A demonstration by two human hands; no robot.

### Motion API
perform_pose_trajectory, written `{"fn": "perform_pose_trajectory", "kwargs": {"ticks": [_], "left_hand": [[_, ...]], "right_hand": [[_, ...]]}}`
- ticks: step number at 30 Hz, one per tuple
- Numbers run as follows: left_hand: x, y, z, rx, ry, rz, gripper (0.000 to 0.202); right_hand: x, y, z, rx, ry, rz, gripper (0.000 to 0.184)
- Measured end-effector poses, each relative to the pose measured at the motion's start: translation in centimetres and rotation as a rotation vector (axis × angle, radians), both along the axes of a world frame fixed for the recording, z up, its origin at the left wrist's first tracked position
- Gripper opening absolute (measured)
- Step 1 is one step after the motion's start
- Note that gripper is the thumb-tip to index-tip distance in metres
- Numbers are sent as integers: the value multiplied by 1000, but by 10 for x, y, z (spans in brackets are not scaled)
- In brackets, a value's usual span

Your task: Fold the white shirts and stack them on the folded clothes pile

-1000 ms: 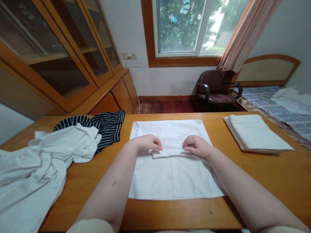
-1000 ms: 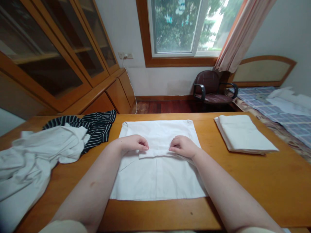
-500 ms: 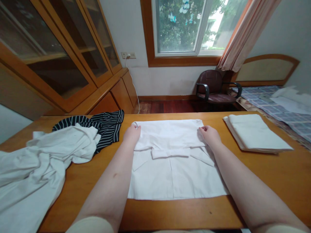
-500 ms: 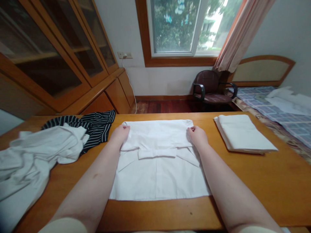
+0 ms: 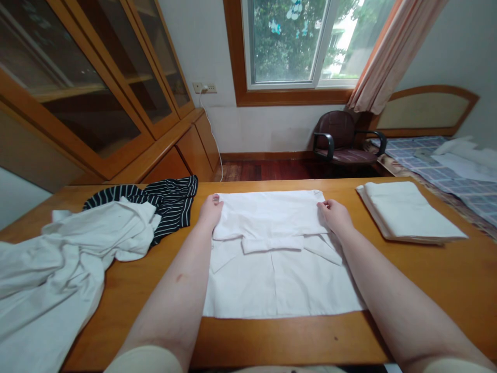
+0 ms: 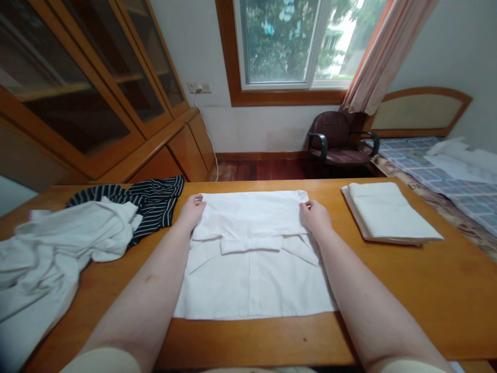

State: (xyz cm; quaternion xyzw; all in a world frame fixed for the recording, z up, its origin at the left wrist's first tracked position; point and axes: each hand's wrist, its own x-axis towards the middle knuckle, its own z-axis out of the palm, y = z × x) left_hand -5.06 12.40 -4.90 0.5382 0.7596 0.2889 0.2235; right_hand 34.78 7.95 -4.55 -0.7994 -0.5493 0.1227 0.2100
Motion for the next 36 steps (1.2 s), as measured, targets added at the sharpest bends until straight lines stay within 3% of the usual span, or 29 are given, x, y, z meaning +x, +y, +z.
{"fn": "perform_pose_trajectory", "kwargs": {"ticks": [3,9,16,24,31,36], "left_hand": [[-1,-1,-2,56,56,-55,48],[-1,-2,-3,73,115,-143,42],[1,-3,-2,95,259,-156,42],[0,-4,0,111,266,-110,40],[4,-7,6,52,313,-117,45],[8,-10,11,1,389,-158,41]], "right_hand": [[-1,1,1,-61,-31,25,41],[-3,0,0,-72,-92,48,39],[-2,1,2,-120,-87,18,43],[-4,-2,7,-104,-94,19,42],[-6,-8,17,-295,-192,125,47],[-10,-10,18,-264,-268,105,43]]}}
